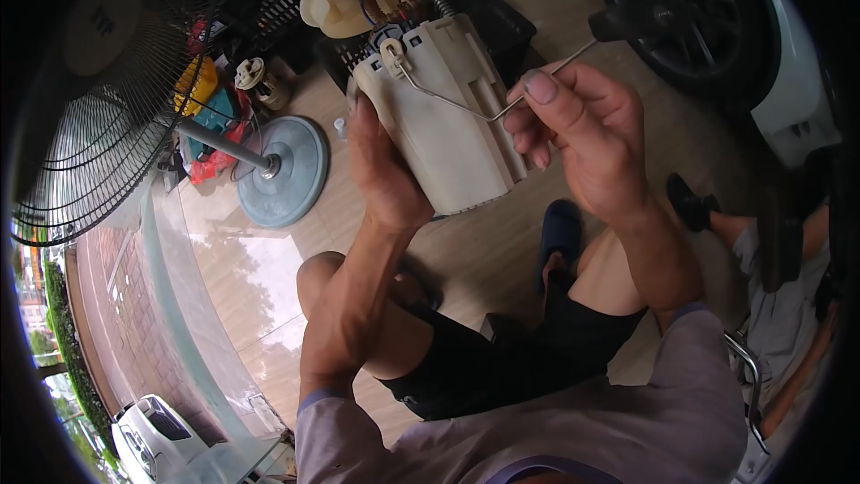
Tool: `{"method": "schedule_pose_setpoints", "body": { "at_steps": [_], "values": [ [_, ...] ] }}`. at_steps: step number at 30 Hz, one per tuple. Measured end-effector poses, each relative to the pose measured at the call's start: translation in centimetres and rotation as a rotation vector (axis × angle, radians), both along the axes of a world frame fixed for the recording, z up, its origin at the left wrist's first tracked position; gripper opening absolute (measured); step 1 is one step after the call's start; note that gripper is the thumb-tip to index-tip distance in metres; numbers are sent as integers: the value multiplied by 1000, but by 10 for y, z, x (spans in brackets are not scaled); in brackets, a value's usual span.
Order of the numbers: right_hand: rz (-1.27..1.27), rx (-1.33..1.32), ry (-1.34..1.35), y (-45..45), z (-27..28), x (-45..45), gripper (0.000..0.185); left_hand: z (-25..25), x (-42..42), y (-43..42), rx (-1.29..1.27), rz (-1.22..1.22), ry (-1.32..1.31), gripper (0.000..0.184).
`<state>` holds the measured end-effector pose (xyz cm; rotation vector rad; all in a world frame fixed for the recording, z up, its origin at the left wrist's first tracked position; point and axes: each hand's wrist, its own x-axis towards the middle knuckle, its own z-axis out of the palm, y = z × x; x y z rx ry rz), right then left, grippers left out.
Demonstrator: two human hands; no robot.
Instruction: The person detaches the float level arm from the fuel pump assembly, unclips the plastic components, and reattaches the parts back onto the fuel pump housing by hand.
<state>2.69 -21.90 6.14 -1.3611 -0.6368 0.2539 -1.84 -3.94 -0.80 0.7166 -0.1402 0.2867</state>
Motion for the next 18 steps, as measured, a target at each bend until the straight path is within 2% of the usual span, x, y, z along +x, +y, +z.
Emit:
{"method": "schedule_pose_setpoints", "body": {
  "at_steps": [2, 5, 10, 12, 15, 18],
  "values": [
    [-5, -45, -26, 0, 0, -1, 26, 8, 0, -4, 104, 59, 28, 85],
    [7, -41, -62, 0, -5, 1, 26, -1, 10, 0, 16, -10, 5, 86],
    [0, -14, -132, -1, -3, -1, 24, -4, 15, 2, -152, -165, -28, 82],
    [-17, -23, -196, -1, -4, -1, 23, 0, 14, 0, -106, -98, -35, 80],
    [-24, -23, -144, 0, -5, 3, 22, -1, 15, 5, -163, -91, -25, 78],
    [-26, -69, -160, 0, -3, 1, 23, -9, 15, 9, -361, -226, -119, 75]
  ]
}}
